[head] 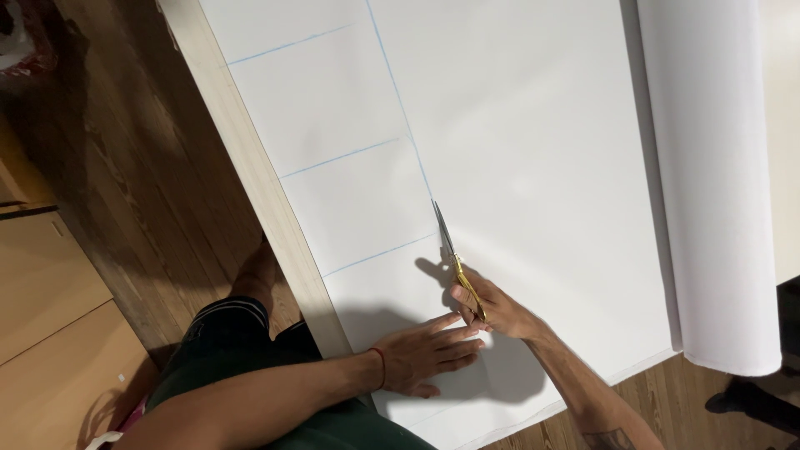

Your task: Cutting a large sheet of white material into smaller rectangular pieces using scissors along marked lines

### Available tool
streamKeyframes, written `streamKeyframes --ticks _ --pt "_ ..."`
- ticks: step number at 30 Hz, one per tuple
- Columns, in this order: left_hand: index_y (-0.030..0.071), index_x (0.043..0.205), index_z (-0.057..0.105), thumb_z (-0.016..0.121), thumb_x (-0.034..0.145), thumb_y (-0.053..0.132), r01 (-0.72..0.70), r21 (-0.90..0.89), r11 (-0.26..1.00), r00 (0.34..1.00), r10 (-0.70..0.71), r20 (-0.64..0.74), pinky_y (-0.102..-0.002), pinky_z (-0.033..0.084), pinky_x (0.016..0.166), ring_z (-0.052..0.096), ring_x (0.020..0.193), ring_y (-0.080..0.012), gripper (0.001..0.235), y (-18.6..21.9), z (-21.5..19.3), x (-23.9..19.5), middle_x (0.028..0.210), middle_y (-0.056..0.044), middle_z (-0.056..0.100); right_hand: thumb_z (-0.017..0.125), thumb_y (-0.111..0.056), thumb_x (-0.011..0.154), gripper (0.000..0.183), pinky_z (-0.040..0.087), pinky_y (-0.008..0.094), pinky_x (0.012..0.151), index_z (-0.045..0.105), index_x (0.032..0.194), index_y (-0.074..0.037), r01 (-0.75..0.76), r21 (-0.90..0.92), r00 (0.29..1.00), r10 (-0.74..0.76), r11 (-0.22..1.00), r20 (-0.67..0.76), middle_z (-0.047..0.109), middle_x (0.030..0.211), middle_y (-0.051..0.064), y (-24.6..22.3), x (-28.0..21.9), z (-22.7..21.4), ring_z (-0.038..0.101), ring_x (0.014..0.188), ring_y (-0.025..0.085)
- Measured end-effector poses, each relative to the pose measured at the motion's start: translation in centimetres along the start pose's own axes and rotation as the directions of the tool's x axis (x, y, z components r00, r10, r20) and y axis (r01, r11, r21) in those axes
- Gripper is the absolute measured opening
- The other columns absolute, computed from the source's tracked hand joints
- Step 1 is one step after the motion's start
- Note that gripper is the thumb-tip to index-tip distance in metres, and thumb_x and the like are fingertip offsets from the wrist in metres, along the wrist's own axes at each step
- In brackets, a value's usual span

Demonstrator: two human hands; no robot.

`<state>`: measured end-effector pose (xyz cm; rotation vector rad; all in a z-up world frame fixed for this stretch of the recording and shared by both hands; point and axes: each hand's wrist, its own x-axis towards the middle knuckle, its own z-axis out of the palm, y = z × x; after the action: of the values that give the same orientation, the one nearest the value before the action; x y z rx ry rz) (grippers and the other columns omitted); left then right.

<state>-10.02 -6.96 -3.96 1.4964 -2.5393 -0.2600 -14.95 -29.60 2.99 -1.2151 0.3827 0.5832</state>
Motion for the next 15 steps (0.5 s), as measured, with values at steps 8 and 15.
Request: streamKeyframes --ticks 8,15 --pt "0.016 0.184 0.030 0.041 0.108 0.079 0.004 -0.070 0.998 1.000 -0.003 0.014 -0.067 0.001 0.149 0.012 0.182 -0.0344 0.100 0.9 2.6 0.2 0.195 -0.005 0.026 0.055 -0.059 0.112 0.086 0.034 0.023 0.039 0.031 0.180 -0.012 -0.187 -0.113 0.981 0.180 0.976 -0.072 0.048 0.055 0.000 0.9 0.5 -1.3 0.037 0.042 0.007" --pt "0.014 0.186 0.023 0.037 0.109 0.079 0.020 -0.068 0.998 1.000 -0.020 -0.007 -0.068 -0.005 0.149 0.002 0.184 -0.0364 0.101 1.3 3.1 0.0 0.198 -0.009 0.017 0.056 -0.057 0.112 0.087 0.035 0.023 0.043 0.030 0.184 -0.016 -0.191 -0.131 0.979 0.180 0.973 -0.096 0.038 0.053 -0.004 -0.6 1.8 -1.4 0.036 0.043 0.007"
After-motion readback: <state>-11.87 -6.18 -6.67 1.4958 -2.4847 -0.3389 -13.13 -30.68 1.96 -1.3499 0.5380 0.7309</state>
